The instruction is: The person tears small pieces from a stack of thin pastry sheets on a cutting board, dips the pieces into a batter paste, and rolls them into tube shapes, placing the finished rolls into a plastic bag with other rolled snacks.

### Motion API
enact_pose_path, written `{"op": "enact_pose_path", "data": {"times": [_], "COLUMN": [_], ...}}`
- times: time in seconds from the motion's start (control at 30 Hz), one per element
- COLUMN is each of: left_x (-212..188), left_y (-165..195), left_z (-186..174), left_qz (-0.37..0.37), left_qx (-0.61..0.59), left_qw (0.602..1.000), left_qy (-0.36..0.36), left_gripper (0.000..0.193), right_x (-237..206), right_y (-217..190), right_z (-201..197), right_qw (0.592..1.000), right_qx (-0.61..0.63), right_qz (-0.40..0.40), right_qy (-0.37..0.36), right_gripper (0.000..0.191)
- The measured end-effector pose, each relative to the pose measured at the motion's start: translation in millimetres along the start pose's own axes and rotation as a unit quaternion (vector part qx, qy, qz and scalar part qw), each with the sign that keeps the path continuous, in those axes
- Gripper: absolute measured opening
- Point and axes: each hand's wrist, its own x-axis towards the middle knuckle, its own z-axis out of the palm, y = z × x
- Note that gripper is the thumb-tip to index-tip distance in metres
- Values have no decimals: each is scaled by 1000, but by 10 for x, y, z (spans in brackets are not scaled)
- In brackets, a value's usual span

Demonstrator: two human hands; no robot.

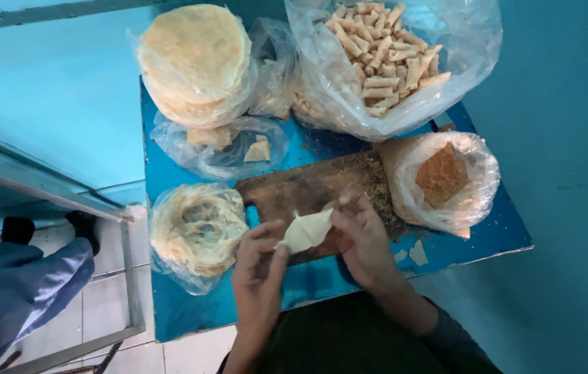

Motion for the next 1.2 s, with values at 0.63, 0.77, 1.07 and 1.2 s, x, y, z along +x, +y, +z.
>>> {"op": "enact_pose_path", "data": {"times": [0.63, 0.77, 1.07, 1.2], "left_x": [-219, -240, -126, -76], "left_y": [-211, -240, -337, -263], "left_z": [-472, -458, -142, -7], "left_qz": [-120, -137, -133, -159], "left_qx": [-263, -265, -149, -34], "left_qw": [941, 941, 980, 986], "left_qy": [177, 157, -22, 19], "left_gripper": [21, 21, 8, 15], "right_x": [-204, -167, -60, -56], "right_y": [97, -103, -148, -132], "right_z": [491, 419, 187, 174], "right_qw": [660, 701, 946, 934], "right_qx": [-677, -637, -291, -338], "right_qz": [-309, -281, 44, 32], "right_qy": [-106, -154, -138, -111], "right_gripper": [35, 45, 65, 60]}}
